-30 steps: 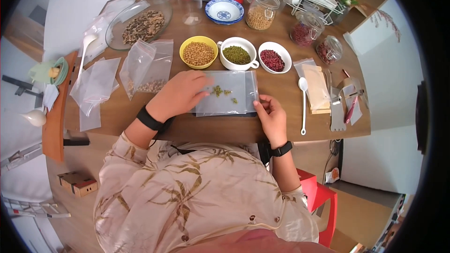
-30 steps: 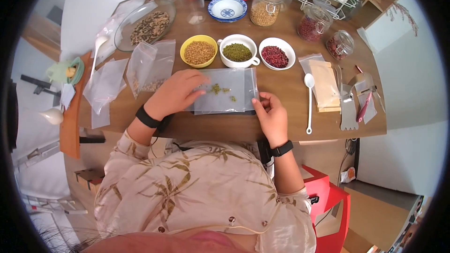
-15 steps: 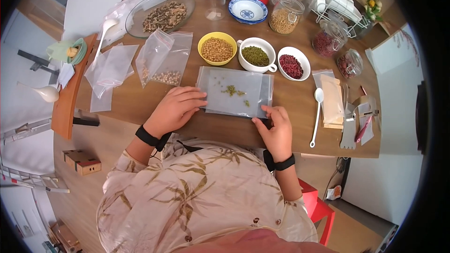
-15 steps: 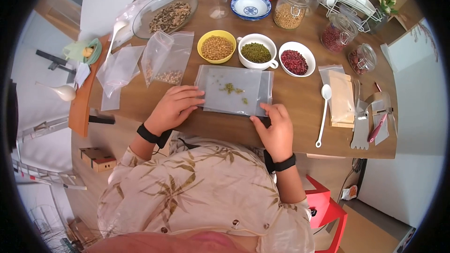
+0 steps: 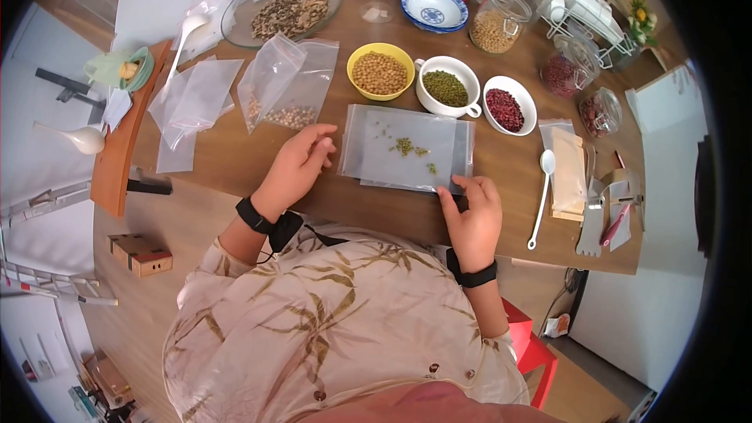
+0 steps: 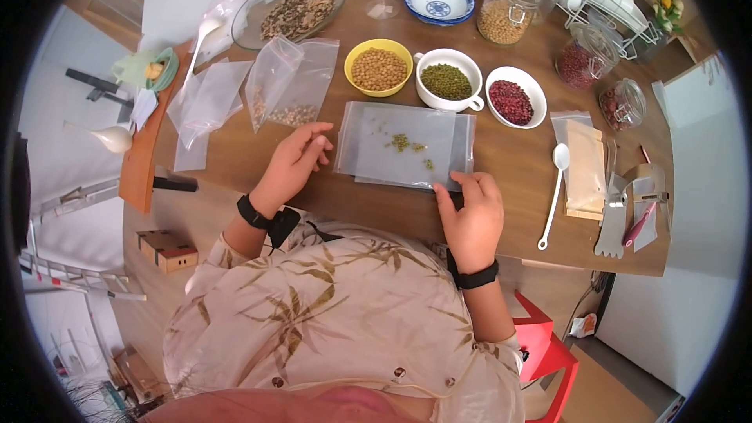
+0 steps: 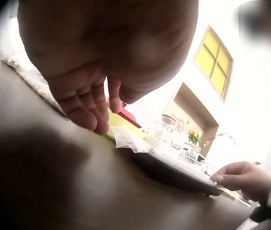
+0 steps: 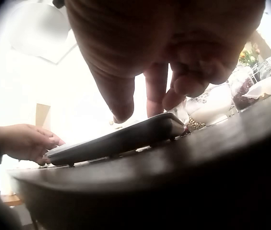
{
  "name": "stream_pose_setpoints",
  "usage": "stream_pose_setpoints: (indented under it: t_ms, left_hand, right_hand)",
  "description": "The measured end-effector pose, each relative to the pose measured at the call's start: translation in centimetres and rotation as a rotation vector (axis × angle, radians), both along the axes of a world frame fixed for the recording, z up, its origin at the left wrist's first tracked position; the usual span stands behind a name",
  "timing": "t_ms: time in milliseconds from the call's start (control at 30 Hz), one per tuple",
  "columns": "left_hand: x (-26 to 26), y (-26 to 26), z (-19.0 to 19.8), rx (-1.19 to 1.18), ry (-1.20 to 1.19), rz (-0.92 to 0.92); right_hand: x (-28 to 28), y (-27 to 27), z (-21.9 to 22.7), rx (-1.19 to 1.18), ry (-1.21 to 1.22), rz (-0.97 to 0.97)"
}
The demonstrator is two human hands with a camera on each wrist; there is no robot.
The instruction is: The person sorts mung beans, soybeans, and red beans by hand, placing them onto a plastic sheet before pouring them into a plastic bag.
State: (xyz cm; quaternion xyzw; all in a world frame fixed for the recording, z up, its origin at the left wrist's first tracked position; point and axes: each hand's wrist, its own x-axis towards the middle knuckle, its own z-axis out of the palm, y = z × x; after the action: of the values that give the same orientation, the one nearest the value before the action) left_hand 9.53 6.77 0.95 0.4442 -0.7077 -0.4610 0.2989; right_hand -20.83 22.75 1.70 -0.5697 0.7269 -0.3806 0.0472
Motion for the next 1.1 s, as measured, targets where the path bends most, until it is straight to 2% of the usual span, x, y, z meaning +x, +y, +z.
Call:
stream_pose_setpoints:
  t_ms: [33,167,233,333,433,833,1100]
  left_hand:
    - [-0.2,-0.2,0.0,0.2,0.052,-0.02]
    - [-1.2,-1.0,-0.8,0.161,0.048,-0.03]
    - [-1.4,-1.3,-0.4,0.278,0.056,-0.004]
    - [-1.7,-1.8,0.4,0.287,-0.009,-0.019]
    - [-1.8,-2.3,-0.4,0.29,-0.038,-0.075]
    - [-2.6,-2.2,0.3,0.293,-0.077,-0.07]
    - [-2.7,-0.6,0.5,0.261,0.07,-0.005]
  right_hand:
    - [0.1,-0.1,0.0,0.01,0.004,-0.017]
    - [0.4,-0.4,0.0,0.041,0.007,-0.046]
    - [0.4,-0.5,0.4,0.061,0.003,-0.046]
    - [0.5,-0.6,0.7,0.086,0.005,-0.046]
    - [0.6,-0.8,0.8,0.096,0.015,-0.046]
    - [0.5,-1.0,0.5,0.09,-0.023,-0.037]
    - [0.7,-0.8,0.8,0.067,-0.037,-0.086]
